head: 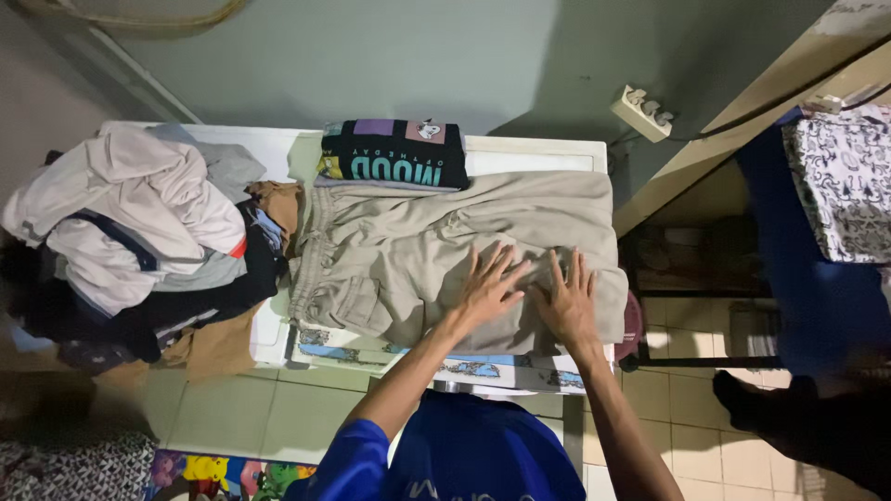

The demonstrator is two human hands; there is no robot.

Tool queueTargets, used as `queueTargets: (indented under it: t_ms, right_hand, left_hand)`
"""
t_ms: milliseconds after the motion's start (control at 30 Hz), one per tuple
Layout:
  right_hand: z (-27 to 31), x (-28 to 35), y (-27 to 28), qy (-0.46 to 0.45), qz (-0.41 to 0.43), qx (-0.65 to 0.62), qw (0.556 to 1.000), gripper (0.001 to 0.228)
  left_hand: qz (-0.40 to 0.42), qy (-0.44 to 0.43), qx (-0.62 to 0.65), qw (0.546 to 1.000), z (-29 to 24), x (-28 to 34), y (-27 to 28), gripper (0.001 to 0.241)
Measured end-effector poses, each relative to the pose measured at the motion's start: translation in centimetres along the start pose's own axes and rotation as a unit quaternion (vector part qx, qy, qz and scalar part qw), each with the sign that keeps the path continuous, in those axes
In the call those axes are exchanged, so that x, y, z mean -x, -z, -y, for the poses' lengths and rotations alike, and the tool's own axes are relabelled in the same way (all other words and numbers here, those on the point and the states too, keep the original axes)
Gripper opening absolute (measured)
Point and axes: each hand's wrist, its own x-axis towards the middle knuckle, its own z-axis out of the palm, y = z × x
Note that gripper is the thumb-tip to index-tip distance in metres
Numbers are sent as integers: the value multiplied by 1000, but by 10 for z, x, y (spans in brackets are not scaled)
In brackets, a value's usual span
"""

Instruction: The person folds a black t-shirt on a white surface, smoothing and aligning edges before rolling it into a compact bundle. Then the person picks up a pair of beige trousers from a nearby pile, lays them flat, and begins folding them.

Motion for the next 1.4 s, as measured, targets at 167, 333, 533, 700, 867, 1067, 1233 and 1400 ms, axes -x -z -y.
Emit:
queueTargets:
  t_ms: [167,333,533,700,867,1067,1233,1400]
  right_hand:
    - [3,5,-4,-6,-18,20,1000,89]
    - [1,13,-1,-11,-42,24,999,86]
    - [6,12,5,-16,-29,39,999,84]
    - [4,12,2,9,-9,65,998,77]
    - [-3,12,-7,-4,30,69,997,67]
    - [-9,15,-10,7,-31,41,999,66]
    - [8,3,7,-45,17,78,996,73]
    - [24,-9,23,-47,15,113,992,71]
  left_hand:
    - [128,62,129,981,12,-12,12,110]
    - [131,80,127,980,8,-15,32,118]
    - [146,94,130,976,4,-22,41,122]
    - [194,90,141,967,0,-30,38,118]
    - [180,70,135,972,1,-30,33,116]
    - [197,62,130,970,2,-28,33,116]
    - [126,21,108,986,5,-20,40,103]
    - [85,11,102,991,4,-16,44,96]
